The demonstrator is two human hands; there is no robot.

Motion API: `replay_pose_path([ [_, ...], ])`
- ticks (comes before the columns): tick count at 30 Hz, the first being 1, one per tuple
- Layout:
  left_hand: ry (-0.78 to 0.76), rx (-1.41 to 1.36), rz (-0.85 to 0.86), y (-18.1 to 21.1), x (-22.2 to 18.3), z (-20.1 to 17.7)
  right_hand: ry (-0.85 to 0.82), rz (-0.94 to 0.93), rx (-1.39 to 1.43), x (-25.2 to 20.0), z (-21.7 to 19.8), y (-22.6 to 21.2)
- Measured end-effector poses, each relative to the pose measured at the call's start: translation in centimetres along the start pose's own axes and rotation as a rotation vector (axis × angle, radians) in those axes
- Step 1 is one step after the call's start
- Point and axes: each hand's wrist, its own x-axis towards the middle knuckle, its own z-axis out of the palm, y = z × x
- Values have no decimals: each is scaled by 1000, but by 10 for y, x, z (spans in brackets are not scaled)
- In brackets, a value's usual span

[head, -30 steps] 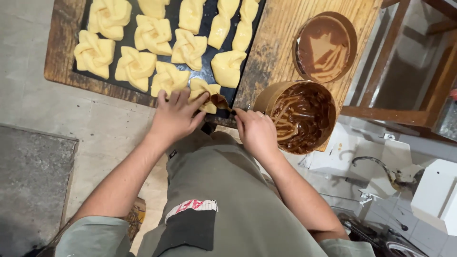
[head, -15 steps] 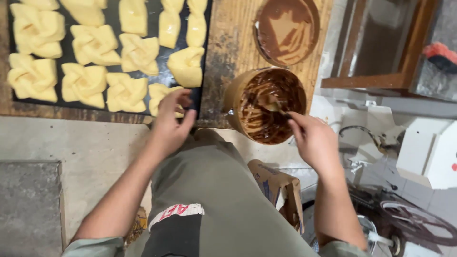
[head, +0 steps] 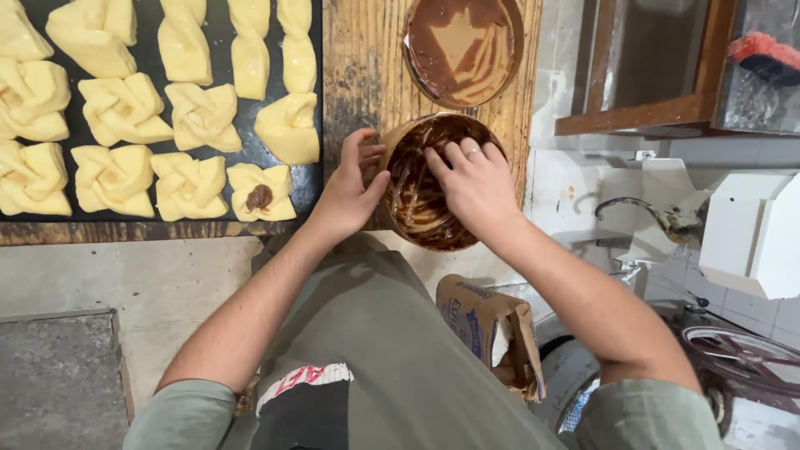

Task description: Fill shaped dough pieces with chocolate filling using a small spatula and adjust the dough by hand

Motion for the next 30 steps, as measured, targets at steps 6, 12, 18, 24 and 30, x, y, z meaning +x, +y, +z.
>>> replay_pose_path([
  [6,6,11,-38,6,3,3,75,-172,25,7,30,9],
  [12,92,6,-44,-1,10,11,16,-237,24,13,33,10],
  [18,188,-44,-33,-3,11,15,-74,-260,21,4,37,8],
  [24,262,-59,3,-11,12,23,-112,-285,-2,0,36,11],
  [30,267,-98,1,-12,11,24,-140,-296,-19,1,35,9],
])
